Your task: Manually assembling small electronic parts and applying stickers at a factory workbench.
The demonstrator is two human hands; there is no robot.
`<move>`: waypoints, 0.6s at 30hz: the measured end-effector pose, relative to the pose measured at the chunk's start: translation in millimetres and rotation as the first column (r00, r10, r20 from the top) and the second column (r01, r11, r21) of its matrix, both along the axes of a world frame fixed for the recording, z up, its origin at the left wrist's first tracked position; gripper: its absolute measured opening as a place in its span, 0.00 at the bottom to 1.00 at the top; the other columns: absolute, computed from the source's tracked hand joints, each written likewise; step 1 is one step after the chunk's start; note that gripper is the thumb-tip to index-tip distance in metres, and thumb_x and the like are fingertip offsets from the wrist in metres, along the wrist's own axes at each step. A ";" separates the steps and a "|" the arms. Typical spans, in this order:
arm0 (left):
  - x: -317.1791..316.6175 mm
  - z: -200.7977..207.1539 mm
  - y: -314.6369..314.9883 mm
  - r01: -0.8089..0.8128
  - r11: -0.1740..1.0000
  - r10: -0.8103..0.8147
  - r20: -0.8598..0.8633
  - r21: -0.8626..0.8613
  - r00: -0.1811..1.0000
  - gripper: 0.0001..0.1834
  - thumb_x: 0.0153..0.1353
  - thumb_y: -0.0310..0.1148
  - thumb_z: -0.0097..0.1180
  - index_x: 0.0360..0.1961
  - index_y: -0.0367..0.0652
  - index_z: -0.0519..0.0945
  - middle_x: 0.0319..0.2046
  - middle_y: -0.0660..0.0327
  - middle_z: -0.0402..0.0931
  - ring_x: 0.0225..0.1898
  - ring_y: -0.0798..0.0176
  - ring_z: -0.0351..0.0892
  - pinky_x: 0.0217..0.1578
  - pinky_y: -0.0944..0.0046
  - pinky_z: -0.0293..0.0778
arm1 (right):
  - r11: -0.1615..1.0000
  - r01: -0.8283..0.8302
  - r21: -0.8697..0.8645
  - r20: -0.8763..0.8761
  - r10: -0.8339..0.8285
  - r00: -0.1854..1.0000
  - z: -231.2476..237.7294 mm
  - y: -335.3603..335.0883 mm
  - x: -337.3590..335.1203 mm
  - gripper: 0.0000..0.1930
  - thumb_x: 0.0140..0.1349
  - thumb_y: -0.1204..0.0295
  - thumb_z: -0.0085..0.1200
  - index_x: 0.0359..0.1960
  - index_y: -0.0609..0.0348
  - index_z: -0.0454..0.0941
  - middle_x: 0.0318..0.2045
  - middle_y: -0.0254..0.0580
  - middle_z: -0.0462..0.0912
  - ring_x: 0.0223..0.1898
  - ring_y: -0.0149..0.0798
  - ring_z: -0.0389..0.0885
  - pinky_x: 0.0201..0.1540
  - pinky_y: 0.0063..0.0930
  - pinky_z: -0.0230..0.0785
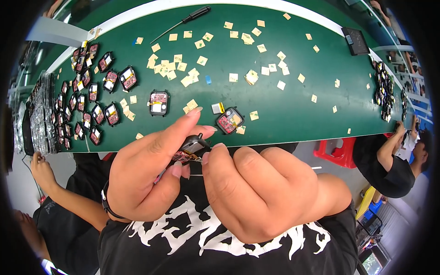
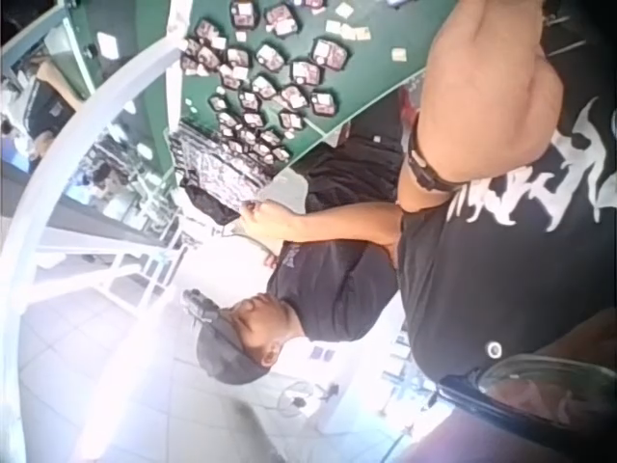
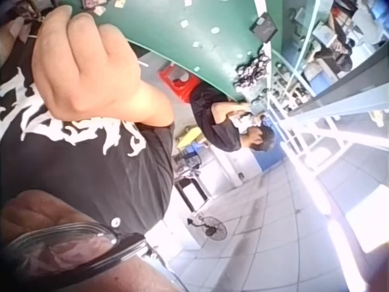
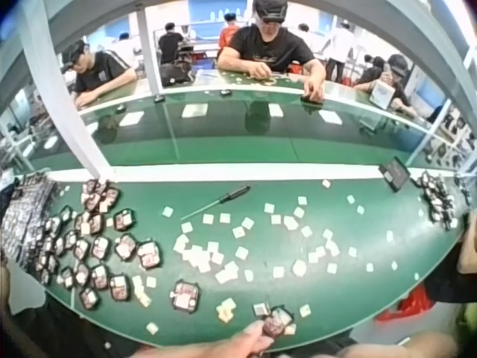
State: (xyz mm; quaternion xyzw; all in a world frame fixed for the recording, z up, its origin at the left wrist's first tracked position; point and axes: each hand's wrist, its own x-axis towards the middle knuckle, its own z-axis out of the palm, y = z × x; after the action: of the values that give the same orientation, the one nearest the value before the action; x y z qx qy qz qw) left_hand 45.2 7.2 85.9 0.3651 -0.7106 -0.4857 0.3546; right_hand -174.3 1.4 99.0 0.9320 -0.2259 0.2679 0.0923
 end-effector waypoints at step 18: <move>1.8 0.2 0.0 0.042 0.997 -0.044 0.030 0.059 0.999 0.38 0.51 0.08 0.43 0.67 0.33 0.71 0.51 0.48 0.84 0.30 0.70 0.82 0.34 0.70 0.78 | 0.996 -0.019 0.092 -0.034 0.022 0.999 0.4 7.4 -1.6 0.12 0.40 0.81 0.63 0.29 0.73 0.83 0.29 0.52 0.82 0.22 0.35 0.75 0.17 0.22 0.52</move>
State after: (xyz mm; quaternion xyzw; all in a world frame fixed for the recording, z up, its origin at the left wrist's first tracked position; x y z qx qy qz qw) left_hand 46.9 7.2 86.0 0.3675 -0.7092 -0.5082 0.3221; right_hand -175.9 8.8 99.4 0.9421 -0.2266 0.2420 0.0507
